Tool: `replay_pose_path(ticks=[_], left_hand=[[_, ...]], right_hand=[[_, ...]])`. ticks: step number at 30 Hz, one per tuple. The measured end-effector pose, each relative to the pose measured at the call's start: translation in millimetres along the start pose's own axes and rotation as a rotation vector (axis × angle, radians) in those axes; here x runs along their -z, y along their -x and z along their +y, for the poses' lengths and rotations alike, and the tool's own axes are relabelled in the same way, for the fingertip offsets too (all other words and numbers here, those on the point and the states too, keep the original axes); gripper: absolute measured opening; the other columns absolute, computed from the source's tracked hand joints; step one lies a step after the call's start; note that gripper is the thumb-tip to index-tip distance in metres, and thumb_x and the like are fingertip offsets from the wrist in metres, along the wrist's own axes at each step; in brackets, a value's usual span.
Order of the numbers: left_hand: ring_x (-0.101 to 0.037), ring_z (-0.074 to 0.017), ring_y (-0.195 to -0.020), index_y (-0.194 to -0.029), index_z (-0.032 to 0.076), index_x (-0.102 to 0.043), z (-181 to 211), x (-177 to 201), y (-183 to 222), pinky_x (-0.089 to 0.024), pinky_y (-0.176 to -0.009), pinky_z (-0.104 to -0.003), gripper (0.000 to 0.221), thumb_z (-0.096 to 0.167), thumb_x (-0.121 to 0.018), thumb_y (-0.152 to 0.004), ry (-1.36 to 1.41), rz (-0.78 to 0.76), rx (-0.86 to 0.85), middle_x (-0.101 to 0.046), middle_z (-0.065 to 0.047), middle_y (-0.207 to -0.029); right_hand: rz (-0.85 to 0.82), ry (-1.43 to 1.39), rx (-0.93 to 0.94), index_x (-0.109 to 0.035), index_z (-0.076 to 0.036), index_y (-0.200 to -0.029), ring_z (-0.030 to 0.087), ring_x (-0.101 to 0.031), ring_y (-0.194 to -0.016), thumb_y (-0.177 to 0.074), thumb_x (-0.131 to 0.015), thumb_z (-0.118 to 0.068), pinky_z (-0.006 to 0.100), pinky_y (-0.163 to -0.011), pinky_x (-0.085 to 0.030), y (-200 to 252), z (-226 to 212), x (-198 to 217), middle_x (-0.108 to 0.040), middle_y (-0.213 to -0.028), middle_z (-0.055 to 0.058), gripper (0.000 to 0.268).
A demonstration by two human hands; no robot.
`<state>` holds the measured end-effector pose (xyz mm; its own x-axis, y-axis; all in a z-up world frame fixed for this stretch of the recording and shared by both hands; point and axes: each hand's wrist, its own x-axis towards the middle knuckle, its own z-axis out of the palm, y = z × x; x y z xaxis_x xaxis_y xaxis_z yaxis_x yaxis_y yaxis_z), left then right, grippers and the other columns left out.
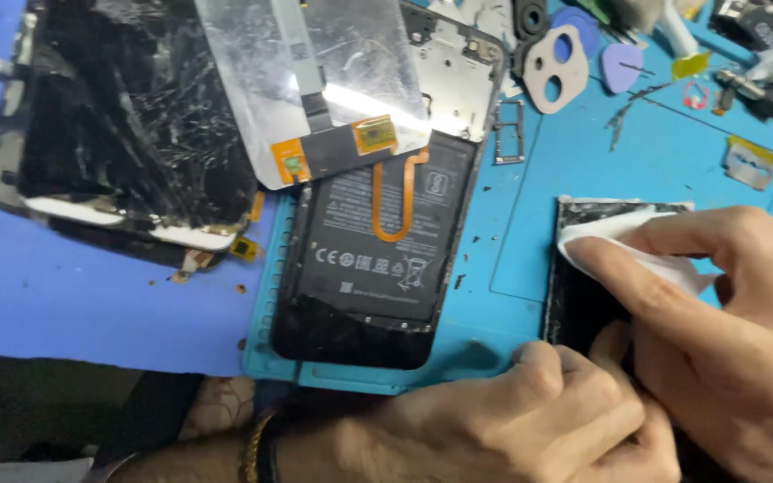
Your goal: Cleaning a smartphone screen with a cloth and cleaning solution on a repair workbench
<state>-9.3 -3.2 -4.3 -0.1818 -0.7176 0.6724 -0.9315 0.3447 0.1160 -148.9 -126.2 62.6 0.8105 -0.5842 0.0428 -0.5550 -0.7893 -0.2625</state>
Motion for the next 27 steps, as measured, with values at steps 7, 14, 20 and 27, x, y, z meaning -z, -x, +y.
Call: replay_pose_path(ticks=[7, 14, 20, 27], left_hand=[[-0.053, -0.0082, -0.085, -0.119, 0.022, -0.059, -0.3, 0.6, -2.5, -0.039, -0.081, -0.023, 0.006, 0.018, -0.06, -0.116, -0.001, 0.009, 0.003, -0.06, 0.008, -0.098], [-0.055, -0.0076, -0.085, -0.119, 0.022, -0.056, -3.5, 1.2, -3.9, -0.037, -0.079, -0.022, 0.005, 0.019, -0.059, -0.115, -0.029, 0.012, -0.012, -0.068, 0.005, -0.105], [-0.056, -0.0069, -0.085, -0.119, 0.022, -0.056, -2.8, 2.6, -2.0, -0.038, -0.081, -0.021, 0.007, 0.018, -0.061, -0.117, -0.046, 0.026, 0.009, -0.071, 0.005, -0.11], [-0.054, -0.007, -0.084, -0.119, 0.022, -0.055, -4.7, 3.8, -0.8, -0.036, -0.079, -0.022, 0.005, 0.02, -0.055, -0.116, -0.046, -0.01, -0.014, -0.067, 0.006, -0.105]], right_hand=[[0.037, -0.004, -0.016, -0.081, -0.006, -0.117, 0.031, -0.067, -0.102, -0.101, -0.061, 0.03, 0.037, -0.084, -0.051, 0.9, -6.4, 3.1, -0.062, -0.118, 0.023, 0.044], [0.034, 0.007, -0.01, -0.08, -0.005, -0.118, 0.031, -0.066, -0.1, -0.101, -0.057, 0.031, 0.037, -0.087, -0.051, 0.5, -9.5, 4.6, -0.062, -0.117, 0.022, 0.046], [0.018, 0.024, -0.009, -0.081, -0.008, -0.118, 0.03, -0.065, -0.097, -0.098, -0.058, 0.028, 0.037, -0.08, -0.049, 2.6, -4.8, 2.8, -0.061, -0.117, 0.021, 0.048], [-0.013, 0.053, 0.006, -0.082, -0.011, -0.12, 0.032, -0.066, -0.1, -0.096, -0.053, 0.026, 0.04, -0.078, -0.046, 0.0, -2.1, 3.3, -0.063, -0.119, 0.021, 0.053]])
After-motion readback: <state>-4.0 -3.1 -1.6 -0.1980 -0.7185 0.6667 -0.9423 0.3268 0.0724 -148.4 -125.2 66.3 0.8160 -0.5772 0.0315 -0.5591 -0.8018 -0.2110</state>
